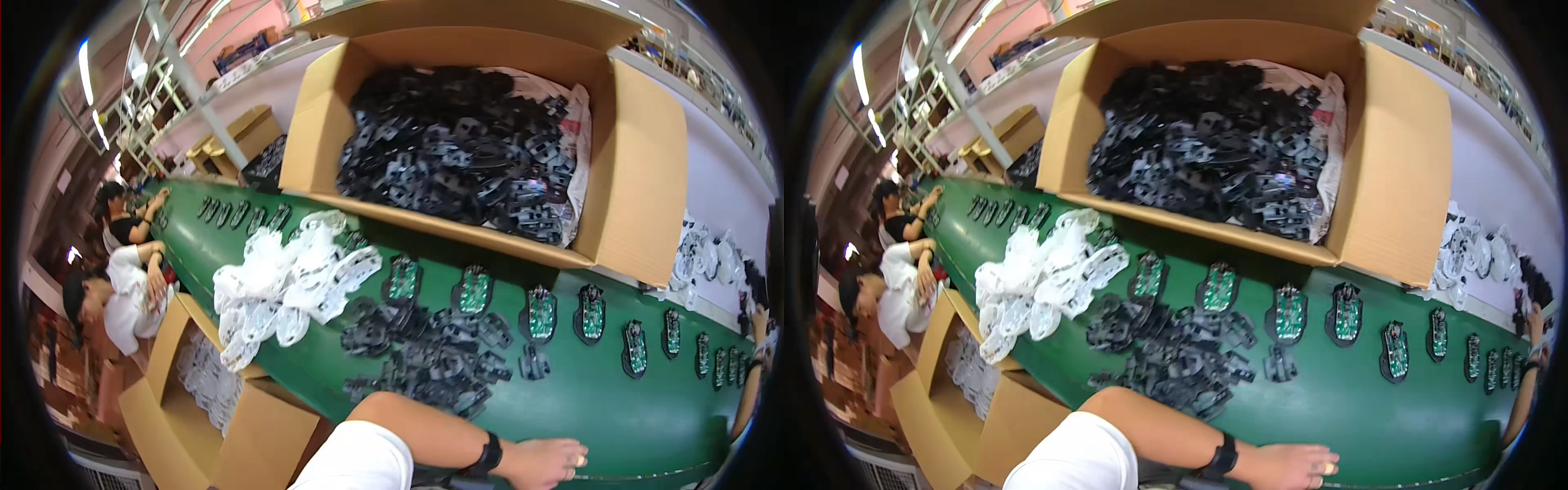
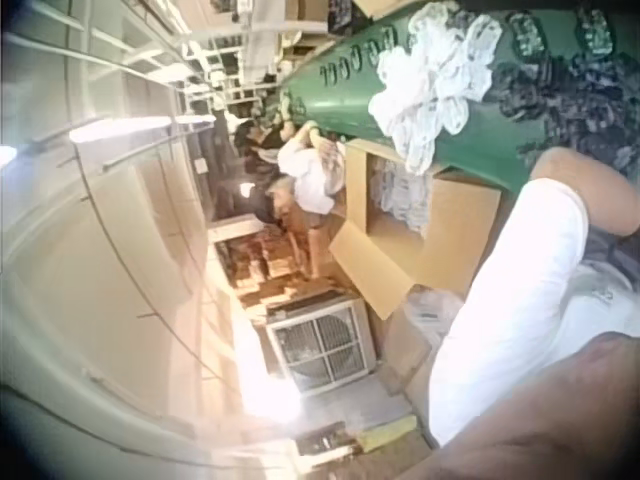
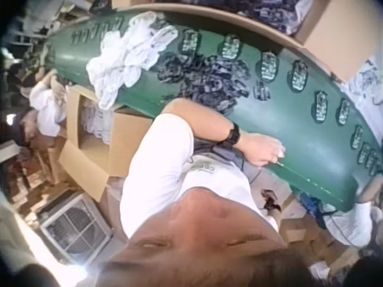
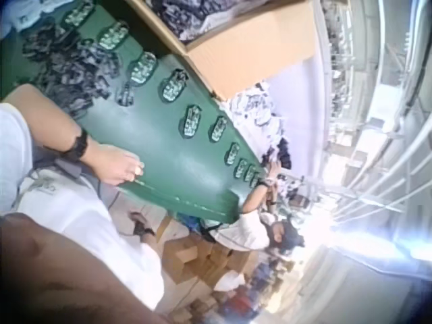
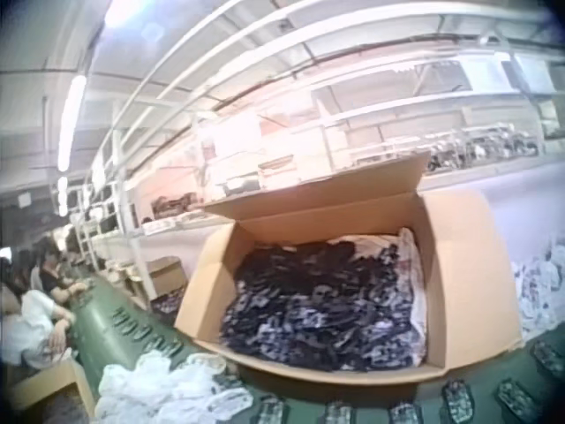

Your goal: Assembling internal and external components of computer mice on a factory assembly line.

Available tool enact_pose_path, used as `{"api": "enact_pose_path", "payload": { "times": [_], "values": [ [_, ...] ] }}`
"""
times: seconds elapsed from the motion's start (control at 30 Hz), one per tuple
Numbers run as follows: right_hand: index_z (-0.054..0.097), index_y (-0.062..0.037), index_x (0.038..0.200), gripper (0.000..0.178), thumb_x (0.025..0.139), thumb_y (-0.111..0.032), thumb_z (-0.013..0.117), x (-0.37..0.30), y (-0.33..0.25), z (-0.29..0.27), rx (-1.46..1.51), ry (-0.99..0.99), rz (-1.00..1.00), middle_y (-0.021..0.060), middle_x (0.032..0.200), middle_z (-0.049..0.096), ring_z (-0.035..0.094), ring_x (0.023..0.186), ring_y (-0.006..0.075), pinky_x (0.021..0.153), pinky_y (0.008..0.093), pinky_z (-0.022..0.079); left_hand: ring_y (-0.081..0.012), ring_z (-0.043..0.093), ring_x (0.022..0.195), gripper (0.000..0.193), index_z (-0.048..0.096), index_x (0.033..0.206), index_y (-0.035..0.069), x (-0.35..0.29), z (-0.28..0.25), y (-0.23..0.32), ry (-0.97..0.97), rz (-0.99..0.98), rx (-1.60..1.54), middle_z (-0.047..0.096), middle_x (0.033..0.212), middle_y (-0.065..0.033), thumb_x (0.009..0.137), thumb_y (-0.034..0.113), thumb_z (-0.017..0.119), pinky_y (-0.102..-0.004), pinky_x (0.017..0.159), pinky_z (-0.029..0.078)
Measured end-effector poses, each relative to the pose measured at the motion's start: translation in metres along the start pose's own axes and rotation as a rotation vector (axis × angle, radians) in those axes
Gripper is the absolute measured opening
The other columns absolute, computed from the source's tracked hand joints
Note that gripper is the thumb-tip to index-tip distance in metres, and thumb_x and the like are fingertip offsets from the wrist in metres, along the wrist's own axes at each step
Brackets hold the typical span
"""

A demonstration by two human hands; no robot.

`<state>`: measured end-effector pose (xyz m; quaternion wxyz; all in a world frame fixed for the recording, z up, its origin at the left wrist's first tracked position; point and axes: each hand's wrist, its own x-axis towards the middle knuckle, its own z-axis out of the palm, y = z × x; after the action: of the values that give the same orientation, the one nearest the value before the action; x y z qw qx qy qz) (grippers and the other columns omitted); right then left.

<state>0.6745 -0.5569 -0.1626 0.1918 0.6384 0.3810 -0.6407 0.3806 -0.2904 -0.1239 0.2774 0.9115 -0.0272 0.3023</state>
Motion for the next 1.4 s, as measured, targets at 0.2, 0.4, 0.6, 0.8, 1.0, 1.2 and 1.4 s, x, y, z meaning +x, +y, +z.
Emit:
{"api": "enact_pose_path", "payload": {
  "times": [0.2, 0.4, 0.6, 0.8, 1.0, 1.2, 1.4],
  "values": [
    [0.069, -0.0012, 0.111, 0.033, 0.094, -0.029, 0.073, -0.206, -0.129, -0.078, 0.030, 0.018, -0.207, 0.0090, 0.097, 0.070, 0.066, 0.085, 0.0203, 0.079, 0.0331, 0.054, -0.0342, 0.062, 0.108, 0.033, 0.064, 0.114, 0.005, -0.034, -0.127, 0.050, -0.057, 0.034, -0.074, 0.062, 0.119, -0.0150, 0.083, 0.016, 0.069, -0.0446, 0.091, 0.053],
    [0.067, -0.0026, 0.114, 0.036, 0.087, -0.026, 0.072, -0.203, -0.341, -0.110, -0.814, 0.919, -1.093, 0.0198, 0.100, 0.071, 0.068, 0.093, 0.0403, 0.083, 0.0465, 0.056, -0.0287, 0.070, 0.083, 0.010, 0.072, 0.089, 0.009, -0.091, -0.297, 0.102, -0.268, -0.282, 0.638, 0.073, 0.088, -0.0060, 0.080, 0.014, 0.071, -0.0408, 0.073, 0.059],
    [0.062, -0.0019, 0.125, 0.048, 0.080, -0.016, 0.073, 0.007, -0.391, -0.089, -0.584, 1.092, -1.411, 0.0213, 0.135, 0.060, 0.056, 0.127, 0.0406, 0.108, 0.0483, 0.046, -0.0357, 0.069, 0.090, 0.019, 0.071, 0.100, 0.004, -0.212, -0.313, 0.110, 0.369, -0.839, 0.789, 0.072, 0.097, -0.0163, 0.084, 0.014, 0.074, -0.0414, 0.079, 0.055],
    [0.063, -0.0024, 0.125, 0.048, 0.079, -0.009, 0.073, 0.025, -0.398, -0.090, -0.449, 1.036, -1.362, 0.0193, 0.136, 0.061, 0.058, 0.126, 0.0412, 0.108, 0.0472, 0.047, -0.0410, 0.060, 0.114, 0.040, 0.069, 0.115, 0.007, -0.216, -0.310, 0.064, 0.157, -0.764, 1.140, 0.063, 0.127, -0.0188, 0.080, 0.024, 0.078, -0.0481, 0.098, 0.050],
    [0.069, -0.0028, 0.113, 0.035, 0.079, -0.005, 0.074, 0.016, -0.386, -0.099, -0.380, 1.079, -1.291, 0.0178, 0.125, 0.068, 0.065, 0.113, 0.0374, 0.097, 0.0436, 0.054, -0.0457, 0.059, 0.122, 0.059, 0.065, 0.130, 0.007, -0.206, -0.332, -0.006, 0.132, -1.232, 1.109, 0.058, 0.136, -0.0264, 0.080, 0.037, 0.078, -0.0469, 0.103, 0.050],
    [0.069, -0.0017, 0.113, 0.022, 0.091, -0.002, 0.064, 0.025, -0.389, -0.107, -0.112, 1.017, -1.432, 0.0140, 0.107, 0.073, 0.071, 0.099, 0.0324, 0.088, 0.0385, 0.056, -0.0380, 0.068, 0.108, 0.073, 0.054, 0.135, 0.009, -0.201, -0.357, -0.031, -0.199, -1.636, 1.044, 0.066, 0.117, -0.0227, 0.074, 0.034, 0.085, -0.0471, 0.089, 0.057],
    [0.068, -0.0039, 0.117, 0.025, 0.093, -0.007, 0.063, 0.028, -0.373, -0.117, 0.100, 0.814, -1.279, 0.0120, 0.107, 0.072, 0.068, 0.097, 0.0335, 0.087, 0.0403, 0.055, -0.0399, 0.066, 0.107, 0.049, 0.056, 0.127, 0.005, -0.178, -0.369, -0.038, -0.058, -1.444, 1.185, 0.065, 0.114, -0.0228, 0.079, 0.011, 0.068, -0.0474, 0.086, 0.057]
  ]
}}
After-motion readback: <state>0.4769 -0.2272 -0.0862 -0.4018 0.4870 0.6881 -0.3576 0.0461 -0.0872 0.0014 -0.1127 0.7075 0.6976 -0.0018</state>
